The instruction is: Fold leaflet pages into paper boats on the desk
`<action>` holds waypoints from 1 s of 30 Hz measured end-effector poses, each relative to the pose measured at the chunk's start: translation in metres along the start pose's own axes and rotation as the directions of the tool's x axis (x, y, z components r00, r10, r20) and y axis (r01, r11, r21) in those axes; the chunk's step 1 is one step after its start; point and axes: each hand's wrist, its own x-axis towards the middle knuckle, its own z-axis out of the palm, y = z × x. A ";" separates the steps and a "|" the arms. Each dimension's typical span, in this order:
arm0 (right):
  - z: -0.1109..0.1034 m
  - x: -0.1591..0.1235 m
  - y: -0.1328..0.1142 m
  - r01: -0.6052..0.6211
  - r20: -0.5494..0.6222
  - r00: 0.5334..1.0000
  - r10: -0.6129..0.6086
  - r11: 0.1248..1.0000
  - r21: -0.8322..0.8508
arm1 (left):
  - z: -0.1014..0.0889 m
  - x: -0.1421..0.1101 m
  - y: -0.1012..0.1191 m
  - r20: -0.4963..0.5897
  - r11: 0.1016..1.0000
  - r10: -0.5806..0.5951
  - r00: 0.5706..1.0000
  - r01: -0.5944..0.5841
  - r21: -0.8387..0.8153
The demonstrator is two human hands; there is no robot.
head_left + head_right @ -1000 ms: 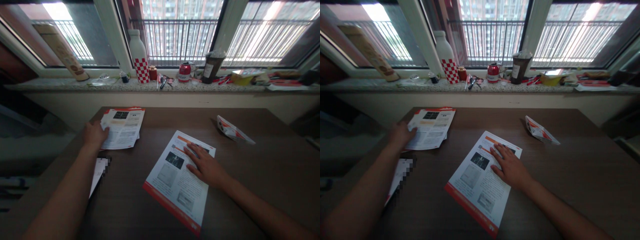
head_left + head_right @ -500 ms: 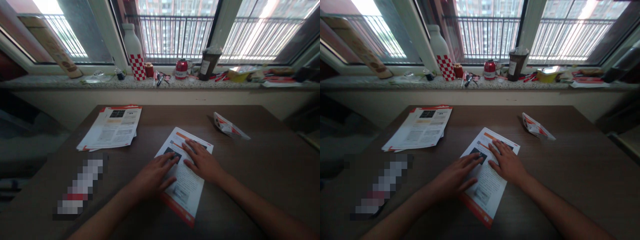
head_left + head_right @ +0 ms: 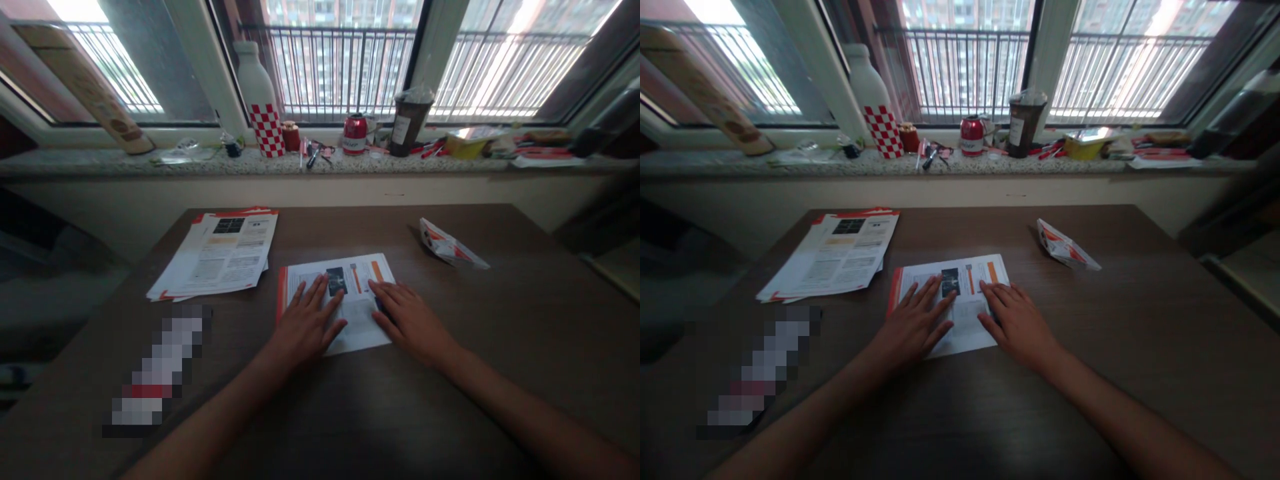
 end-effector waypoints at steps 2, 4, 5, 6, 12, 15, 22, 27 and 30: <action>-0.003 -0.007 0.000 0.032 -0.014 0.999 -0.032 0.999 0.019 | -0.001 0.002 0.000 -0.026 0.999 -0.045 0.999 0.045 0.013; -0.005 -0.014 0.001 0.075 -0.014 0.997 -0.075 0.996 0.048 | -0.002 0.005 0.001 -0.022 0.995 -0.094 0.995 0.094 0.013; -0.006 -0.017 0.001 0.097 -0.009 0.995 -0.097 0.993 0.068 | -0.002 0.007 0.001 -0.014 0.994 -0.112 0.994 0.112 0.008; -0.007 -0.020 0.001 0.122 0.000 0.993 -0.122 0.988 0.091 | -0.002 0.008 0.001 -0.010 0.992 -0.123 0.992 0.123 0.001; -0.011 -0.024 -0.007 0.198 0.040 0.976 -0.212 0.953 0.229 | 0.004 0.017 0.001 -0.035 0.998 -0.060 0.998 0.059 -0.029; -0.014 -0.023 -0.012 0.217 0.096 0.962 -0.257 0.927 0.305 | -0.002 0.013 0.000 -0.058 0.996 -0.082 0.995 0.081 -0.030; -0.020 -0.023 -0.004 0.185 0.114 0.962 -0.249 0.898 0.400 | -0.015 -0.002 -0.009 0.036 0.994 -0.081 0.996 0.083 -0.066; -0.021 -0.025 0.012 0.182 0.161 0.959 -0.235 0.939 0.291 | 0.000 -0.001 -0.015 0.097 0.991 0.124 0.988 -0.118 -0.066; -0.023 -0.027 0.016 0.179 0.213 0.948 -0.238 0.948 0.262 | 0.002 -0.001 -0.017 0.125 0.988 0.153 0.980 -0.147 -0.050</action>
